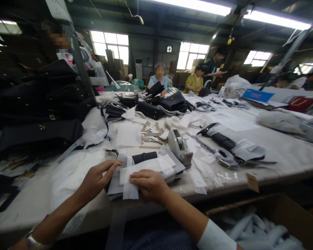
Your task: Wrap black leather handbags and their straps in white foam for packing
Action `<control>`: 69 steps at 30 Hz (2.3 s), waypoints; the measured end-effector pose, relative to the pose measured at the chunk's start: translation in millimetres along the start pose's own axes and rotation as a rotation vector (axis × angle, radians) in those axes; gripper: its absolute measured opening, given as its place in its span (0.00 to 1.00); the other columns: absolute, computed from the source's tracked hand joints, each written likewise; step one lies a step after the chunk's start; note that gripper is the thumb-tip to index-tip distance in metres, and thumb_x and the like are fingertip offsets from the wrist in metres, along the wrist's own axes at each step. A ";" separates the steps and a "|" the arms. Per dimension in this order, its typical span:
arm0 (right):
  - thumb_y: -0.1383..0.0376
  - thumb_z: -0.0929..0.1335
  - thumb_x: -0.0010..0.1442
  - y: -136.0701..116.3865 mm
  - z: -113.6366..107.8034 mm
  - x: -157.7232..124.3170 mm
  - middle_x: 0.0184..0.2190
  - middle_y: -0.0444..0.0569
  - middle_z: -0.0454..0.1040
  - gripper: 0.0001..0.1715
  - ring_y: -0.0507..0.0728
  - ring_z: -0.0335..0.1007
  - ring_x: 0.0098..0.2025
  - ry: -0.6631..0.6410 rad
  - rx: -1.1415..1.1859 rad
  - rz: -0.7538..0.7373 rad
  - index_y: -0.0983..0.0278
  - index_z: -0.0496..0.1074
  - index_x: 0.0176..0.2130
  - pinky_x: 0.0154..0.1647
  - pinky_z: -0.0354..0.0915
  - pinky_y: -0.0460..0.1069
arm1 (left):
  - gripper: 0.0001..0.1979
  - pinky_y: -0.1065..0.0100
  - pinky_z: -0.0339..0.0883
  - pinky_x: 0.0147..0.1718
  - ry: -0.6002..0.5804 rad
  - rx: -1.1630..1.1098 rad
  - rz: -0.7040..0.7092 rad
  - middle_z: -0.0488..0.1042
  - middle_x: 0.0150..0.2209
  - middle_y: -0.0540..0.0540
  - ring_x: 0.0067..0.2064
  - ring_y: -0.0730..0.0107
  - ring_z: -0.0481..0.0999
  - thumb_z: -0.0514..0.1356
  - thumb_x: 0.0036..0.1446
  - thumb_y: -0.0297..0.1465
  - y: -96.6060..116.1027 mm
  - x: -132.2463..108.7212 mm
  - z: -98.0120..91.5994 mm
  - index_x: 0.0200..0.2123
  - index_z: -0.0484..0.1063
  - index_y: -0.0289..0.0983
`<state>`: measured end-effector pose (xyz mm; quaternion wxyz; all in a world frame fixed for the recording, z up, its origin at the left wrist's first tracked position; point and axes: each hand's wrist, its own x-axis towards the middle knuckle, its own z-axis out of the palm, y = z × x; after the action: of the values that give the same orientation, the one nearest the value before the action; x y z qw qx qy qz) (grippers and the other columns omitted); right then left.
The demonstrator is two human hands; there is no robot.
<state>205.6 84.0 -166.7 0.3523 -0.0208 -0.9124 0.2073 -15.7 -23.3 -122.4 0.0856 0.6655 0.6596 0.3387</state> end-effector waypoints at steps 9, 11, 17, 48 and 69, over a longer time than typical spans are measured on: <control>0.72 0.64 0.64 -2.1 -0.5 2.0 0.49 0.49 0.79 0.19 0.55 0.76 0.52 -0.005 -0.006 0.014 0.59 0.74 0.52 0.56 0.69 0.52 | 0.15 0.58 0.68 0.50 -0.056 0.278 -0.061 0.78 0.48 0.42 0.51 0.56 0.75 0.53 0.67 0.34 -38.9 53.8 38.3 0.52 0.73 0.39; 0.72 0.63 0.64 -1.8 -0.5 2.3 0.49 0.49 0.79 0.19 0.55 0.75 0.52 -0.014 -0.012 0.011 0.60 0.73 0.52 0.57 0.68 0.52 | 0.17 0.56 0.67 0.49 -0.059 0.302 -0.106 0.78 0.48 0.41 0.50 0.56 0.76 0.51 0.67 0.32 -46.6 53.7 42.7 0.55 0.70 0.38; 0.73 0.62 0.63 2.2 -1.2 0.3 0.50 0.50 0.78 0.21 0.55 0.74 0.54 -0.032 -0.036 -0.073 0.62 0.71 0.54 0.59 0.66 0.52 | 0.20 0.54 0.67 0.45 -0.086 0.345 -0.142 0.79 0.41 0.44 0.45 0.55 0.77 0.55 0.62 0.27 -52.1 58.7 48.0 0.57 0.68 0.40; 0.72 0.63 0.65 -2.7 -2.0 -5.8 0.48 0.50 0.80 0.17 0.53 0.76 0.52 0.027 0.075 -0.090 0.60 0.75 0.49 0.59 0.66 0.53 | 0.15 0.59 0.66 0.59 0.153 0.139 0.331 0.75 0.56 0.44 0.59 0.63 0.72 0.54 0.68 0.31 -1.0 -44.9 49.9 0.55 0.71 0.40; 0.70 0.68 0.55 -8.7 -13.4 -2.2 0.51 0.54 0.77 0.23 0.57 0.72 0.56 -0.152 0.154 0.018 0.63 0.74 0.51 0.63 0.60 0.56 | 0.16 0.61 0.74 0.52 0.111 0.323 0.378 0.78 0.52 0.40 0.53 0.61 0.78 0.52 0.67 0.28 4.9 -59.4 36.8 0.55 0.71 0.37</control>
<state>216.9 80.5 -155.7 0.2808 0.0141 -0.9176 0.2810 15.0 -67.2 -167.5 -0.1231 0.7623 0.5729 0.2747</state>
